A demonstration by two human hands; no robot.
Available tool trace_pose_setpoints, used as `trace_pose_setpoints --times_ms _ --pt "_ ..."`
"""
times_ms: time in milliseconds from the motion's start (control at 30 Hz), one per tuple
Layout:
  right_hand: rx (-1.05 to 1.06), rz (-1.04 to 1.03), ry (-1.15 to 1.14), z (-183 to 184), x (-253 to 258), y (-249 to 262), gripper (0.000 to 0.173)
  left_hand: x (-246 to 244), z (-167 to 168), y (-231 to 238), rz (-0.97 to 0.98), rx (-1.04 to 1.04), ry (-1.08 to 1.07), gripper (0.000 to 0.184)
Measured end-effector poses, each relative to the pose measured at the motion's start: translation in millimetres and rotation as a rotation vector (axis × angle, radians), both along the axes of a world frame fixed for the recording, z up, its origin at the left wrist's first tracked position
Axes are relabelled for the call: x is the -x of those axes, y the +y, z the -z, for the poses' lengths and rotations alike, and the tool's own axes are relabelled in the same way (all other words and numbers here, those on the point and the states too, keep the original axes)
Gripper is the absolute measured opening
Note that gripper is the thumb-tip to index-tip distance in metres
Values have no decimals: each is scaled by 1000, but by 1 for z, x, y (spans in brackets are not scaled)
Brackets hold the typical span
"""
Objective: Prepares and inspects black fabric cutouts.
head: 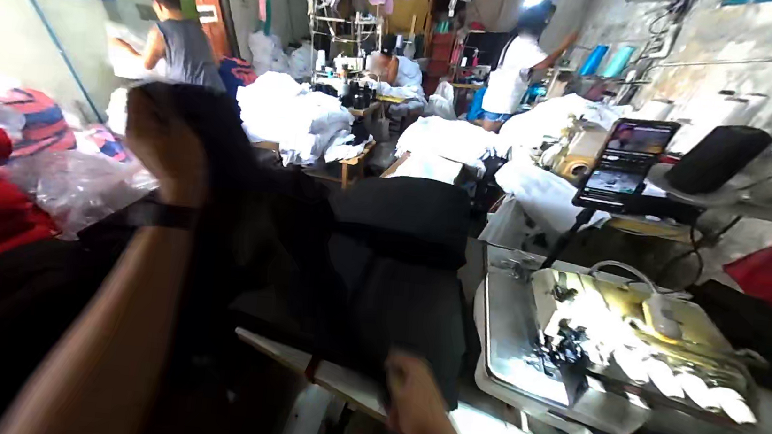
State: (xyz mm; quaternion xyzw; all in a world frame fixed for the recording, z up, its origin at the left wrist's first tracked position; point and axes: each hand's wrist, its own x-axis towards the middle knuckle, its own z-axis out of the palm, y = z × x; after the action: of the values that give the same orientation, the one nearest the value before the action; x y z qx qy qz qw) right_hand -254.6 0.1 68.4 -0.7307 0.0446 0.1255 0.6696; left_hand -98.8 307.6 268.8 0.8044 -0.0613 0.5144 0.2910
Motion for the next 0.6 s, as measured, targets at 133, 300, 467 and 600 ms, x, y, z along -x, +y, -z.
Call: trace_pose_setpoints --times_ms 133,300,467,600 --pt "131 -139 -323 15 46 -57 17 59 -61 -75 397 -449 -99 26" --pt "153 202 -946 -131 5 -65 70 80 14 -188 948 -372 110 15" --pt "470 299 -1073 -172 -3 -70 30 112 42 -175 1358 161 650 37" --pt "615 377 -1283 -192 17 -130 31 134 94 -116 1319 -124 914 22"
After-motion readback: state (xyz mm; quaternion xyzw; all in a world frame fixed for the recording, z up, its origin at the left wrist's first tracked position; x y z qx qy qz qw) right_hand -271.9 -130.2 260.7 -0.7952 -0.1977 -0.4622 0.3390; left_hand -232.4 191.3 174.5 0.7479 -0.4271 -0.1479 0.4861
